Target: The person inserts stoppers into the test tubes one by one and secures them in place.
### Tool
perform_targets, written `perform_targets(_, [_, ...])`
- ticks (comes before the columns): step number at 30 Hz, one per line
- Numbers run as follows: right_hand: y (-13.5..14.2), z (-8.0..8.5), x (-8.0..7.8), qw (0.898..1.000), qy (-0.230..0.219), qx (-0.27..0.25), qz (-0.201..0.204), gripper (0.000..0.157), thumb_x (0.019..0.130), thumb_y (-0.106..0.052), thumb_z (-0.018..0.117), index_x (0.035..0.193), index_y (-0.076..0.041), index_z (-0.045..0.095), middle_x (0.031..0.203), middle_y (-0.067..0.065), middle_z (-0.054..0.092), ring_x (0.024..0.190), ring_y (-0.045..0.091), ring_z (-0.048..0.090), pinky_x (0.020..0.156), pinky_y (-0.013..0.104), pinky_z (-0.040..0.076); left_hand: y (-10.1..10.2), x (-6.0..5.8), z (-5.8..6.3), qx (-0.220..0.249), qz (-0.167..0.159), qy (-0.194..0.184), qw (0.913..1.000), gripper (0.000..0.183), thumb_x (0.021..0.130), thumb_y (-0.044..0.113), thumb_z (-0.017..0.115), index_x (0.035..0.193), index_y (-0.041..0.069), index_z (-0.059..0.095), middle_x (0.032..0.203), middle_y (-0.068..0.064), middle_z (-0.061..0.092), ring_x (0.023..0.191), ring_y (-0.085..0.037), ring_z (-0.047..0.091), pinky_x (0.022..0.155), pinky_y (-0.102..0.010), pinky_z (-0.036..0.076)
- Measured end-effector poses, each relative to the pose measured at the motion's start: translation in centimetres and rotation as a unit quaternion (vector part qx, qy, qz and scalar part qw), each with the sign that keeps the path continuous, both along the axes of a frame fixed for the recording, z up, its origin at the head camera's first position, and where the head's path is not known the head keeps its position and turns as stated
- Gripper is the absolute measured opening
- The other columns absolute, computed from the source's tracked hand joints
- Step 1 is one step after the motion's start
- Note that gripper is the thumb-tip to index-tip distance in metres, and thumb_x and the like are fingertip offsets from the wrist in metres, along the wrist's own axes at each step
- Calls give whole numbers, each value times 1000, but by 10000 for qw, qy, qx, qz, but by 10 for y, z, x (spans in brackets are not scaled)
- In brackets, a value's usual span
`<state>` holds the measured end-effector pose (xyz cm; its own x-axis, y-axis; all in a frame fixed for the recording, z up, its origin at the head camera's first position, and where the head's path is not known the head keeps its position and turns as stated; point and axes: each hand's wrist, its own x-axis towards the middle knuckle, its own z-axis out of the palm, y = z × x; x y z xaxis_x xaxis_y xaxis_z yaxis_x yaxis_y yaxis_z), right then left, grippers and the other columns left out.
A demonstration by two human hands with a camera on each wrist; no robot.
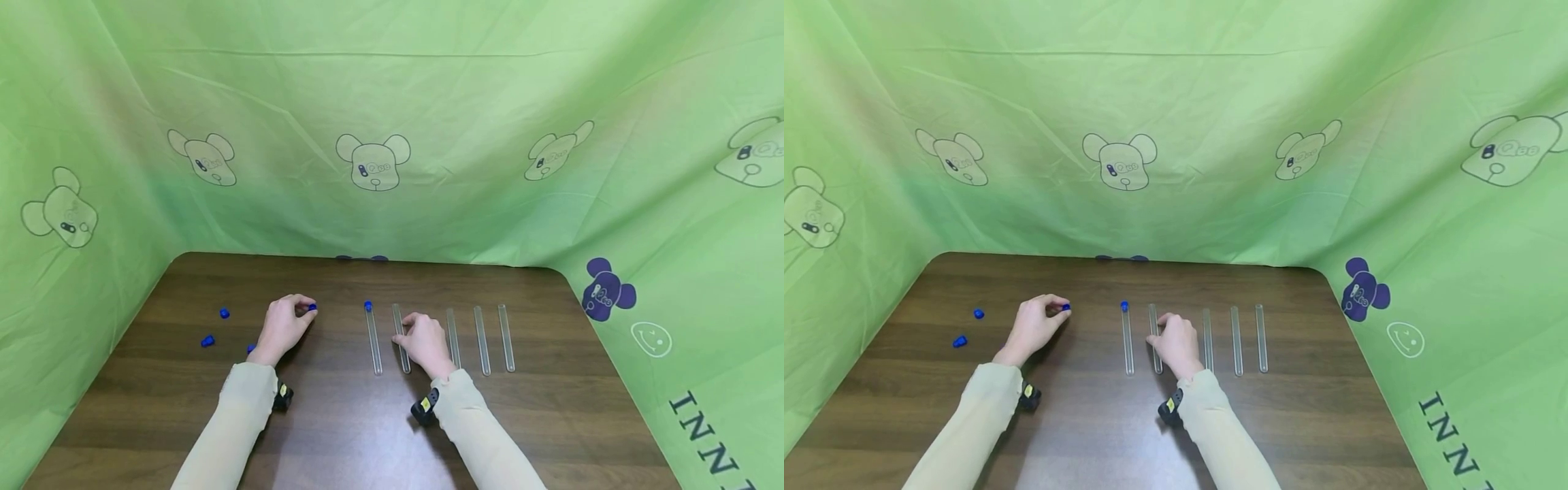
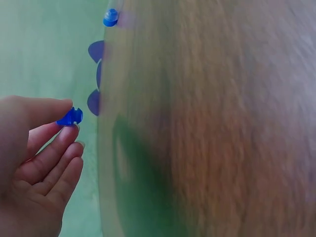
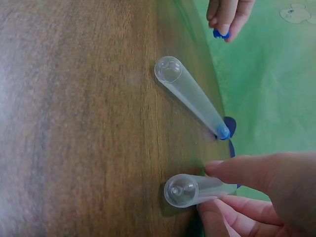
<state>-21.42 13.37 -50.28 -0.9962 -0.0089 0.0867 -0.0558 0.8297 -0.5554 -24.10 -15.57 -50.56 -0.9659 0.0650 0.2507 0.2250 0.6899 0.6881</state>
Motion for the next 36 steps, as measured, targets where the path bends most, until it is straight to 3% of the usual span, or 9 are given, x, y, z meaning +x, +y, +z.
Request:
perform_targets(16, [0, -3, -2, 9998, -74, -160, -119, 32, 78, -14, 85, 105, -2, 74, 69, -3, 67, 67, 17, 65, 67, 40, 53, 17, -2, -3, 544, -57, -126, 9984, 17, 89, 9, 78, 105, 2, 77, 88, -4, 72, 84, -22, 68, 79, -41, 55])
perform_targets(36, [-2, 6, -2, 9984, 159, -547, 14, 32, 81, -12, 83, 109, 0, 72, 70, -1, 65, 63, 16, 61, 64, 39, 52, 30, -7, 8, 920, -201, -202, 9953, 20, 92, 10, 76, 109, 0, 76, 93, -5, 73, 87, -24, 68, 81, -42, 56])
